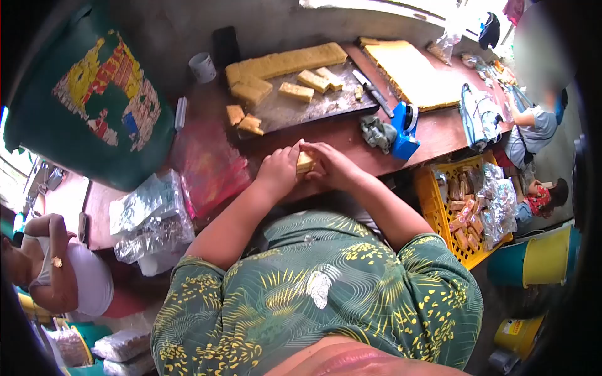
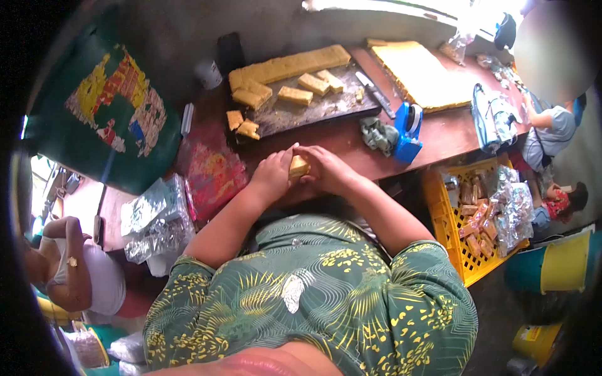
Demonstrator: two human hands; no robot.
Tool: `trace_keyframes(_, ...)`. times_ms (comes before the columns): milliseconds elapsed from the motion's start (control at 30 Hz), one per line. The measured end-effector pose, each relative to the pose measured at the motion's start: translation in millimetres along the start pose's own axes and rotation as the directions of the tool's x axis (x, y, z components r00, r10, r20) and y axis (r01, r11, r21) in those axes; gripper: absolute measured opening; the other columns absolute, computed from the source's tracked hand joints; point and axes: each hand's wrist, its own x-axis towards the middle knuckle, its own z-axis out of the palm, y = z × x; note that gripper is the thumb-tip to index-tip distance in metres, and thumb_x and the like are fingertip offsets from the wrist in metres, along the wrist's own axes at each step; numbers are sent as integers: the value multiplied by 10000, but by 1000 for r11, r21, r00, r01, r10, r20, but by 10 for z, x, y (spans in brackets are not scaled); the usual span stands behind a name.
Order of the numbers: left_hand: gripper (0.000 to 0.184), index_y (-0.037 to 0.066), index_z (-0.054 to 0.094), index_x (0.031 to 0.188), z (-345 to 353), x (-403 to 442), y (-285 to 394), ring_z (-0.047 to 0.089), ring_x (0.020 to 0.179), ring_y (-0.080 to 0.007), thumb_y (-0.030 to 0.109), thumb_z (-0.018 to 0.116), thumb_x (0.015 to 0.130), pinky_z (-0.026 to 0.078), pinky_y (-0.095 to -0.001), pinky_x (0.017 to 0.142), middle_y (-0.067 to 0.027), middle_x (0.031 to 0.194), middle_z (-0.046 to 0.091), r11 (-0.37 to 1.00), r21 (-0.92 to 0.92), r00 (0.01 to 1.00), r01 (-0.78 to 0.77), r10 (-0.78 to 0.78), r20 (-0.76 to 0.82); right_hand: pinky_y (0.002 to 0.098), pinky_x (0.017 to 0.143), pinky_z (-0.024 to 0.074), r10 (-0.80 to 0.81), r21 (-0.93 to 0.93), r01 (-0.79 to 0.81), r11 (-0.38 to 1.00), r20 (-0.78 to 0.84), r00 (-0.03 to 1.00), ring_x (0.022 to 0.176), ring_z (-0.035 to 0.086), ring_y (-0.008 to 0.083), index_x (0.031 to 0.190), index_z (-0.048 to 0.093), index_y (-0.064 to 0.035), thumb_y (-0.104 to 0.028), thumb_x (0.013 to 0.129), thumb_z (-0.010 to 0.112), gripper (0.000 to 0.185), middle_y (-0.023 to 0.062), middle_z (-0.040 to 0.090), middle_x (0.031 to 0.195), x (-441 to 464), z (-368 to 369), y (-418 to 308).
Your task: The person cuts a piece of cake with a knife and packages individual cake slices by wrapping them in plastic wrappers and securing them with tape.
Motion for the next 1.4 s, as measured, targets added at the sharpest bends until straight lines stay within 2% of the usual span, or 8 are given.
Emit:
trace_keyframes(100, 958, 108, 383, 1572, -144, -134, 11, 595, 1202, -349, 298, 876, 774, 490, -476, 1040, -133, 1275, 636, 982, -171, 996, 83, -78, 32, 421, 1026, 547, 228, 143, -236, 961, 69, 971, 1193, 647, 335, 1456, 545, -71, -31, 765, 847, 756, 188, 626, 1325, -42, -1, -36)
trace_keyframes(400, 904, 152, 416, 1569, -36, -473, -257, 601, 1190, -331, 272, 869, 796, 475, -457, 1063, -82, 1259, 668, 939, -335, 988, 77, -116, -99, 480, 1067, 499, 10, -138, -1, 990, 62, 998, 1247, 607, 389, 1468, 543, -85, -149, 743, 870, 799, 178, 646, 1359, 35, -4, -12)
trace_keyframes(567, 861, 133, 445, 1545, 17, -483, -280, 615, 1147, -338, 231, 859, 796, 491, -458, 1026, -100, 1211, 681, 940, -337, 984, 55, -109, -143, 448, 971, 559, 152, 13, -155, 988, 115, 982, 1122, 678, 376, 1417, 597, -76, -122, 743, 860, 725, 164, 714, 1223, 55, 61, 103)
trace_keyframes(633, 855, 123, 449, 1538, 58, -468, -308, 618, 1130, -342, 216, 858, 793, 495, -459, 1015, -108, 1204, 680, 941, -339, 980, 14, -80, -182, 435, 868, 597, 16, 66, -20, 998, 53, 998, 982, 718, 376, 1384, 619, -64, -132, 732, 869, 701, 155, 740, 1151, 87, 43, 147)
trace_keyframes(867, 888, 105, 433, 1544, 13, -479, -264, 620, 1149, -338, 209, 873, 780, 467, -465, 1043, -97, 1225, 674, 935, -354, 984, 15, -78, -163, 508, 1024, 470, 22, -200, -3, 980, 92, 996, 1195, 610, 337, 1432, 615, -249, -315, 763, 862, 717, 72, 713, 1235, 78, 100, 195)
trace_keyframes(1167, 726, 70, 494, 1464, -39, -529, -213, 627, 1159, -293, 328, 836, 878, 527, -430, 990, -149, 1353, 583, 905, -421, 942, -51, -97, -322, 495, 1055, 454, 35, -264, -7, 965, 105, 994, 1240, 597, 311, 1425, 624, -219, -357, 797, 839, 679, 54, 684, 1312, 87, 95, 57)
trace_keyframes(1267, 611, 41, 512, 1416, -153, -650, -199, 612, 1190, -360, 265, 785, 917, 518, -456, 1017, -199, 1312, 587, 863, -498, 906, -84, -142, -399, 478, 1065, 456, 16, -266, 12, 964, 100, 995, 1222, 619, 311, 1417, 626, -186, -372, 800, 842, 680, 77, 691, 1300, 80, 129, 142)
trace_keyframes(1400, 418, 24, 575, 1284, -354, -1180, -154, 645, 1110, -382, 131, 741, 916, 541, -446, 964, -199, 1202, 645, 959, -225, 853, -171, 30, -521, 477, 1059, 455, -7, -257, 29, 966, 87, 996, 1226, 613, 307, 1408, 632, -179, -383, 819, 819, 651, 74, 688, 1296, 67, 125, 134)
